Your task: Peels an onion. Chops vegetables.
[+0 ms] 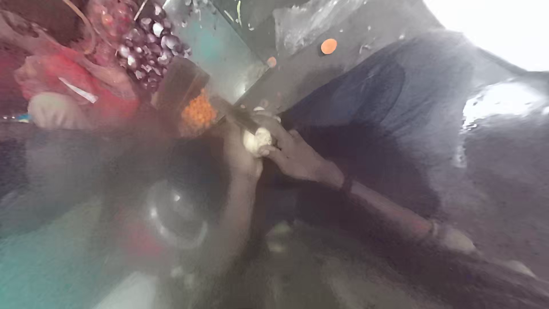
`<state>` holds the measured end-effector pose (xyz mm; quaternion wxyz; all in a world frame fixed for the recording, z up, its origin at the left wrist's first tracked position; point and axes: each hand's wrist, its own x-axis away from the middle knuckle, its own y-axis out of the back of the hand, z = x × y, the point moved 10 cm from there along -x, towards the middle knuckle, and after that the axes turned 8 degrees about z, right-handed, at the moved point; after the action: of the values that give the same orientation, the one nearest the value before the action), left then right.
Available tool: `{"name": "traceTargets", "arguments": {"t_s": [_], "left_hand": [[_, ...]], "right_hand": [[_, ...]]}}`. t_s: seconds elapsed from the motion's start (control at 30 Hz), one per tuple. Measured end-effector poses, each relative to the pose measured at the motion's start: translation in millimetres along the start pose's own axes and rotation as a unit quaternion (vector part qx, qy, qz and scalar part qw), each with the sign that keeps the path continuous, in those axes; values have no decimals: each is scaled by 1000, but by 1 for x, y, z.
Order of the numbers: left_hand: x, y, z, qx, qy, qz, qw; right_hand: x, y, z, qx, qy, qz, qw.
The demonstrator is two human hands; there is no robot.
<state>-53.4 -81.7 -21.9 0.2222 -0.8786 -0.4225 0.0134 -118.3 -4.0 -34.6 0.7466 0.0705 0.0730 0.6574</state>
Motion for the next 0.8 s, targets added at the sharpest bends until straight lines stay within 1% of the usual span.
{"name": "traceTargets", "arguments": {"t_s": [0.03,0.1,0.17,0.23,0.3,0.43,0.47,0.5,0.57,0.63,0.67,0.7,0.73,0.77,0.8], "left_hand": [[4,6,-4,-63,-34,-28,997],[14,19,-11,-170,-91,-98,976],[23,23,-15,-205,-154,-136,957],[31,26,-17,-203,-195,-159,946],[33,29,-17,-210,-193,-182,941],[28,27,-6,-178,-132,-198,955],[29,26,-6,-181,-131,-209,952],[31,25,-9,-203,-146,-217,944],[37,23,-23,-283,-209,-224,909],[40,19,-34,-291,-273,-210,893],[38,18,-35,-275,-282,-201,897],[35,19,-33,-248,-267,-195,911],[31,21,-26,-210,-229,-173,935],[28,21,-17,-165,-178,-123,962],[28,21,-7,-114,-116,-86,983]], "right_hand": [[1,-5,0,-13,7,-14,1000],[4,-16,-2,-53,-11,-39,998],[8,-23,-6,-85,-50,-45,994],[9,-26,-4,-95,-55,-47,993],[6,-26,-3,-93,-37,-47,994],[6,-23,-12,-106,-45,-46,992],[7,-21,-11,-102,-41,-54,992],[9,-19,-9,-90,-32,-67,993],[8,-18,-6,-76,-29,-82,993],[8,-21,-5,-89,-44,-74,992],[8,-21,-5,-92,-47,-69,992],[9,-21,-3,-90,-47,-68,993],[11,-21,1,-79,-42,-68,994],[12,-20,6,-59,-30,-66,996],[12,-21,13,-28,0,-61,998]]}}
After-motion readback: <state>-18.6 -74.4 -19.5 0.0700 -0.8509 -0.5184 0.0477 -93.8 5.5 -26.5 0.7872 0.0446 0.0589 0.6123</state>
